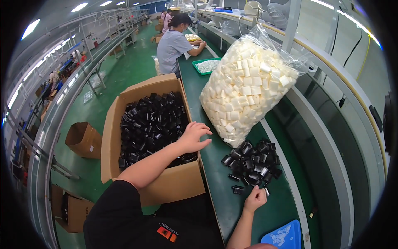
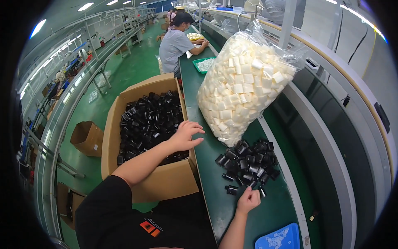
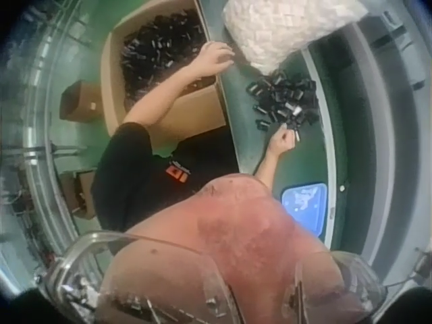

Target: The person assembles an electronic device by hand, taking small plastic components and internal modules from a cardboard box and a blue tray and fitting them into a plastic casing.

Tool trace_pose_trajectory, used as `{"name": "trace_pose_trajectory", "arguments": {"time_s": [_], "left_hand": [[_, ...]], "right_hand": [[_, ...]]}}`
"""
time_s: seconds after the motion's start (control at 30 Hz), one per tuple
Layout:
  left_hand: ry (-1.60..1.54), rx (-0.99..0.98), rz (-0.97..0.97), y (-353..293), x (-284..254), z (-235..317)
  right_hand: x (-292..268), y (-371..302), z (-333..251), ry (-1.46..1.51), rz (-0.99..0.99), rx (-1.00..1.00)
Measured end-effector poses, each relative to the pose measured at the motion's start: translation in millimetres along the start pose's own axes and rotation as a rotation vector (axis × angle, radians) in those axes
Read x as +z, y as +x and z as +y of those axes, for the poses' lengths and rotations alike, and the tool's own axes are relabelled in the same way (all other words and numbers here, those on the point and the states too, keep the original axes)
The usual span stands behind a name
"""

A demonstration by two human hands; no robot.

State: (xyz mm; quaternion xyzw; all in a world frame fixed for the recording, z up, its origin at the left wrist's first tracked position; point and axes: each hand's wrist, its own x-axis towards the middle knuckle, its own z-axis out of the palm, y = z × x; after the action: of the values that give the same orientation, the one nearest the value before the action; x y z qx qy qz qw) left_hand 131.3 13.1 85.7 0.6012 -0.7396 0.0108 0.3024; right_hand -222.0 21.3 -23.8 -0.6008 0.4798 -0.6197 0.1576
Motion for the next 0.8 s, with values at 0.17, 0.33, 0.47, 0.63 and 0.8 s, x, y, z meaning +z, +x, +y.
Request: {"name": "trace_pose_trajectory", "arguments": {"time_s": [0.17,0.33,0.47,0.63,0.8], "left_hand": [[-0.031,-0.087,-0.020,-4.1,11.1,-1.4],[-0.034,-0.028,-0.060,-5.6,13.6,4.0],[0.033,0.000,-0.079,-9.2,15.4,8.3],[0.048,-0.021,-0.070,-15.2,12.3,18.6],[0.027,-0.035,-0.076,-11.7,13.0,9.7]], "right_hand": [[0.9,1.4,12.2,0.060,0.013,-0.003],[0.6,-5.0,36.4,0.109,0.033,0.220],[0.6,-2.0,35.8,0.220,0.009,0.389],[-1.5,1.4,24.7,0.355,0.046,0.459],[0.6,8.9,27.1,0.483,0.069,0.548]]}}
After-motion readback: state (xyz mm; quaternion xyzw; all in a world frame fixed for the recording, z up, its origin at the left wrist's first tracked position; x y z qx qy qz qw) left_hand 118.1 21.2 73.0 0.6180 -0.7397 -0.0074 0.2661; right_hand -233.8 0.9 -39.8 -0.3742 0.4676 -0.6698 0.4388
